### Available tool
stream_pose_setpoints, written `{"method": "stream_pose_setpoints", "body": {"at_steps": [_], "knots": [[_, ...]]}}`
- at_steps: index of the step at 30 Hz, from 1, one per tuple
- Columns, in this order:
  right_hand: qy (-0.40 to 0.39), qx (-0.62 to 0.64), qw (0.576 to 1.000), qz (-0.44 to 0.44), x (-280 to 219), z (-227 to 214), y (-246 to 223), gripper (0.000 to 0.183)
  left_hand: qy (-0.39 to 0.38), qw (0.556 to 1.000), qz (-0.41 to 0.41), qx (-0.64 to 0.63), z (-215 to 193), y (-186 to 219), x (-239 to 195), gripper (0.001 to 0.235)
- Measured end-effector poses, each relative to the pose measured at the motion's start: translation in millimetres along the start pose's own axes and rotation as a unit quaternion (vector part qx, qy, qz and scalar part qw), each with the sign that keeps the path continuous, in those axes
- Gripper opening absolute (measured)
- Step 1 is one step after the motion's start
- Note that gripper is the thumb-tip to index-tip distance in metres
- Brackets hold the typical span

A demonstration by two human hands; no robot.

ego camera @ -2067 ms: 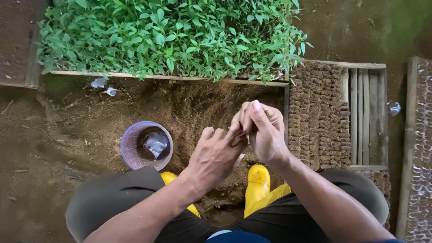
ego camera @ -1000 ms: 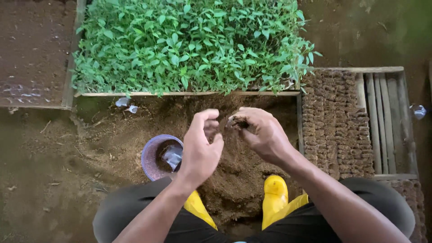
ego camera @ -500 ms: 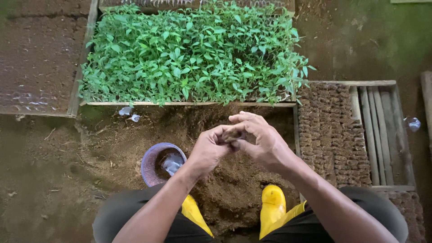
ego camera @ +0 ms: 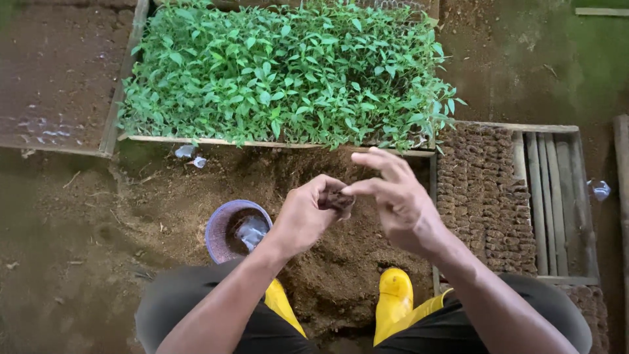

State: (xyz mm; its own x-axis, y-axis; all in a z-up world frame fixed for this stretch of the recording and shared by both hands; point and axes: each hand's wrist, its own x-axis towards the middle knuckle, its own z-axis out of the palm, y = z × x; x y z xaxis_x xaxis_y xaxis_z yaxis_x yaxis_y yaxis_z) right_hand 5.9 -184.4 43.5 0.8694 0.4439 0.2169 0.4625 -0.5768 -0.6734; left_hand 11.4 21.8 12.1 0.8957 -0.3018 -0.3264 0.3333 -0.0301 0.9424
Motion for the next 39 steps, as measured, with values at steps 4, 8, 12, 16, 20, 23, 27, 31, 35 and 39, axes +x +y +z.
{"method": "stream_pose_setpoints", "body": {"at_steps": [4,8,12,16,20,23,27,31,35,39], "knots": [[-0.018,-0.047,0.998,-0.023,-5.1,11.2,6.5,0.074,-0.01,0.999,-0.012,0.043,-1.5,7.0,1.2,0.033],[-0.028,0.002,1.0,0.01,-2.0,10.0,0.3,0.074,-0.009,0.999,-0.024,0.019,2.2,5.6,-0.1,0.033],[-0.018,-0.004,1.0,0.021,2.8,3.5,-8.3,0.07,-0.008,0.995,-0.025,0.101,2.1,7.4,-0.1,0.031],[-0.002,-0.06,0.998,-0.001,0.0,4.4,-9.2,0.065,-0.002,0.988,-0.026,0.153,2.1,13.0,-1.1,0.023],[0.027,-0.031,0.999,0.003,1.6,2.6,-7.6,0.068,-0.011,0.99,-0.028,0.141,1.9,19.5,-5.9,0.025],[0.027,-0.051,0.998,-0.009,0.6,3.6,-5.2,0.07,-0.008,0.994,-0.029,0.105,1.4,19.7,-6.1,0.019],[0.026,-0.025,0.999,-0.006,-3.2,5.8,1.2,0.076,-0.029,0.999,-0.007,0.03,2.1,9.6,0.8,0.03],[0.02,-0.038,0.999,-0.023,-5.6,10.6,5.5,0.079,-0.045,0.999,0.005,-0.019,0.8,13.4,-0.5,0.036],[0.048,-0.038,0.997,-0.039,-2.8,8.1,4.7,0.074,-0.062,0.996,0.034,-0.047,-4.5,1.7,6.2,0.038],[0.07,0.005,0.997,-0.042,3.1,4.2,5.5,0.049,-0.06,0.996,0.063,0.025,-15.8,13.1,-3.4,0.036]]}}
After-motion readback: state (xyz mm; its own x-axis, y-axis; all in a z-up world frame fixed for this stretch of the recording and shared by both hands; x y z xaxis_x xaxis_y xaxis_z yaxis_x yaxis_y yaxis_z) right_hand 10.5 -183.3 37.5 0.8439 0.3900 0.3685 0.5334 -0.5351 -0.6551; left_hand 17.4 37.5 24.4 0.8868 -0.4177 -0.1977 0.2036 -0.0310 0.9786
